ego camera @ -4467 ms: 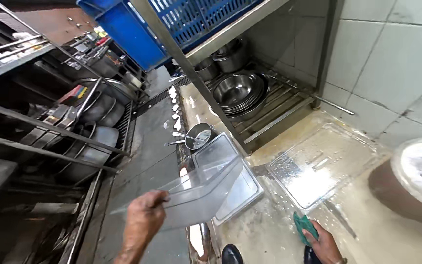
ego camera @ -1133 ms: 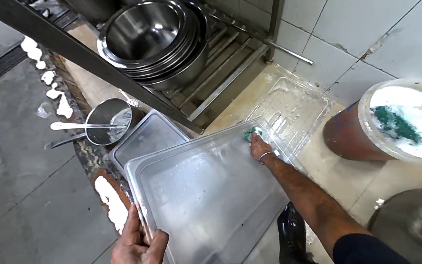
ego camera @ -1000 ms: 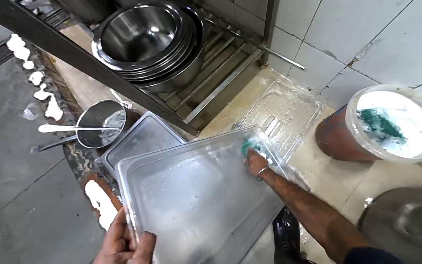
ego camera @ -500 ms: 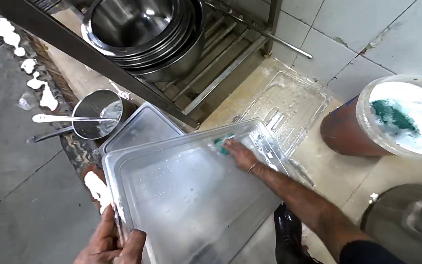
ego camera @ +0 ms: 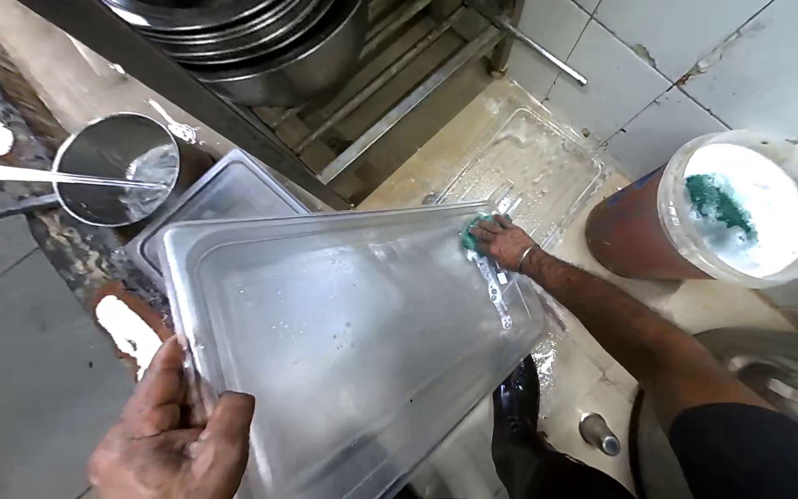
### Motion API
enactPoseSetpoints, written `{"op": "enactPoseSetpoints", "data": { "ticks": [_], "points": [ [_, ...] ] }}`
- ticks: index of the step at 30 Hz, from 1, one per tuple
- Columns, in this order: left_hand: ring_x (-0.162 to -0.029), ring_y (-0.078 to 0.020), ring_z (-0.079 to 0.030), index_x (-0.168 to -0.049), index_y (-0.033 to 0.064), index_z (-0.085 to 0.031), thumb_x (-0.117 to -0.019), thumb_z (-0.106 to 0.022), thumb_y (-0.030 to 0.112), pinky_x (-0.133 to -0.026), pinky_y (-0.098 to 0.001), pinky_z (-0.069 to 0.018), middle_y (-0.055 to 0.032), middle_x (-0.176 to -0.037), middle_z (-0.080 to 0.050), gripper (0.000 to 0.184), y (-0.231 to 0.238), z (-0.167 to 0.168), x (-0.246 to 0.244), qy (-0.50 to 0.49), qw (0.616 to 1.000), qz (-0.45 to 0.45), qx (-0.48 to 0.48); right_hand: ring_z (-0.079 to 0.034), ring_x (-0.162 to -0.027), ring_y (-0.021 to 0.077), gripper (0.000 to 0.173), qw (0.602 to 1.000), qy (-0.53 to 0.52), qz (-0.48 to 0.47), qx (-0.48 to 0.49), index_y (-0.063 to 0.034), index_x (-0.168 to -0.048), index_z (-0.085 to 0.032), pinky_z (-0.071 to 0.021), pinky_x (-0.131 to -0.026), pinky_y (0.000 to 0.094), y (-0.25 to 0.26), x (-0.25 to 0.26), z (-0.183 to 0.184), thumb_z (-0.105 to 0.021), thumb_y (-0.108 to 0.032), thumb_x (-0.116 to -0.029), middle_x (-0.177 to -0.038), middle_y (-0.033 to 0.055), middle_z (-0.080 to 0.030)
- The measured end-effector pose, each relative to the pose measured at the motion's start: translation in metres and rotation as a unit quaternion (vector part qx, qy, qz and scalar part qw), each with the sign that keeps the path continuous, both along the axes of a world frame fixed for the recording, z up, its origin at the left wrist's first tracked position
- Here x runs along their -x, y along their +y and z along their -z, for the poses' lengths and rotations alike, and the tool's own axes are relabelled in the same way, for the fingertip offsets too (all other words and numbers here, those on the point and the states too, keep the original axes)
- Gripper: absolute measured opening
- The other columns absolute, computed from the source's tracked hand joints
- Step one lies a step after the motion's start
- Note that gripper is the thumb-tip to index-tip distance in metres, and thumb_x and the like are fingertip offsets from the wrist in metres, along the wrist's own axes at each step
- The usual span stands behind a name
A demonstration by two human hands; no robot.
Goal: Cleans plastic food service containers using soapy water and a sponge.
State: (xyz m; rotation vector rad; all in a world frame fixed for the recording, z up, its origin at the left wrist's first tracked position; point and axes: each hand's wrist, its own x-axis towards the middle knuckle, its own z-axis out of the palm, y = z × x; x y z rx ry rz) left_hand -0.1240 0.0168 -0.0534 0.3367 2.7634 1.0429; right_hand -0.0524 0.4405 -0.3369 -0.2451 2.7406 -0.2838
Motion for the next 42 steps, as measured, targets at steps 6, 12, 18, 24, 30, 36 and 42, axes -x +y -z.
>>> {"op": "enactPoseSetpoints", "data": {
  "ticks": [6,12,18,24,30,36,42],
  "points": [
    [-0.056,0.0039,-0.041,-0.137,-0.0105,-0.049,-0.0775,-0.058,0.009,-0.052,-0.0150,-0.0345,0.0022,-0.074,-0.051,0.064,0.003,0.023,-0.003,0.053,0.998,0.012,-0.030,-0.034,-0.153,0.0320,0.046,0.994,-0.091,0.045,0.028,-0.0083,-0.136,-0.066,-0.0213,-0.126,0.0577,-0.037,-0.125,-0.003,-0.063,-0.036,-0.1002,-0.161,0.0116,-0.044],
    [-0.055,-0.0020,-0.036,-0.135,-0.0057,-0.053,-0.0786,-0.058,0.013,-0.050,-0.0212,-0.0299,0.0017,-0.071,-0.045,0.060,0.024,0.025,-0.009,0.072,0.997,0.024,-0.002,-0.040,-0.149,0.0290,0.062,0.950,-0.263,0.133,0.105,-0.0148,-0.137,-0.066,-0.0270,-0.123,0.0560,-0.071,-0.181,-0.021,-0.034,-0.059,-0.1078,-0.158,0.0078,-0.049],
    [-0.054,-0.0034,-0.038,-0.134,-0.0047,-0.053,-0.0806,-0.060,0.012,-0.050,-0.0221,-0.0329,0.0019,-0.071,-0.045,0.056,0.036,0.024,-0.003,0.052,0.998,0.017,-0.011,-0.047,-0.142,0.0363,0.056,0.876,-0.337,0.288,0.191,-0.0119,-0.145,-0.059,-0.0375,-0.112,0.0636,-0.110,-0.163,-0.050,-0.044,-0.050,-0.1073,-0.149,0.0163,-0.055],
    [-0.052,-0.0051,-0.041,-0.135,0.0034,-0.056,-0.0813,-0.060,0.011,-0.049,-0.0246,-0.0363,0.0038,-0.068,-0.046,0.055,0.037,0.039,0.001,0.041,0.999,0.014,-0.008,-0.052,-0.141,0.0312,0.041,0.858,-0.128,0.074,0.492,-0.0035,-0.141,-0.062,-0.0377,-0.120,0.0477,-0.202,-0.115,-0.121,-0.046,-0.024,-0.1095,-0.148,0.0184,-0.057],
    [-0.053,-0.0068,-0.043,-0.136,0.0029,-0.056,-0.0800,-0.060,0.009,-0.050,-0.0258,-0.0372,0.0024,-0.068,-0.047,0.056,0.038,0.057,-0.008,0.010,1.000,0.020,0.011,-0.049,-0.143,0.0351,0.040,0.767,-0.091,-0.103,0.627,0.0021,-0.138,-0.063,-0.0347,-0.122,0.0483,-0.241,-0.073,-0.111,-0.044,-0.014,-0.1068,-0.150,0.0201,-0.055],
    [-0.053,-0.0045,-0.044,-0.135,0.0048,-0.055,-0.0803,-0.061,0.007,-0.050,-0.0233,-0.0377,0.0041,-0.068,-0.048,0.055,0.024,0.066,-0.001,-0.022,1.000,-0.008,-0.008,-0.055,-0.137,0.0299,0.029,0.879,-0.209,0.092,0.420,0.0011,-0.127,-0.071,-0.0398,-0.119,0.0444,-0.094,-0.172,-0.042,-0.058,-0.010,-0.1032,-0.142,0.0184,-0.062],
    [-0.051,-0.0070,-0.041,-0.138,0.0060,-0.055,-0.0828,-0.059,0.009,-0.048,-0.0267,-0.0366,0.0036,-0.067,-0.045,0.056,0.053,0.055,-0.008,-0.003,1.000,0.022,0.000,-0.063,-0.121,0.0410,0.035,0.877,-0.318,0.343,0.111,-0.0024,-0.122,-0.072,-0.0475,-0.106,0.0586,-0.075,-0.177,-0.021,-0.059,-0.030,-0.1038,-0.125,0.0237,-0.069]
  ]
}}
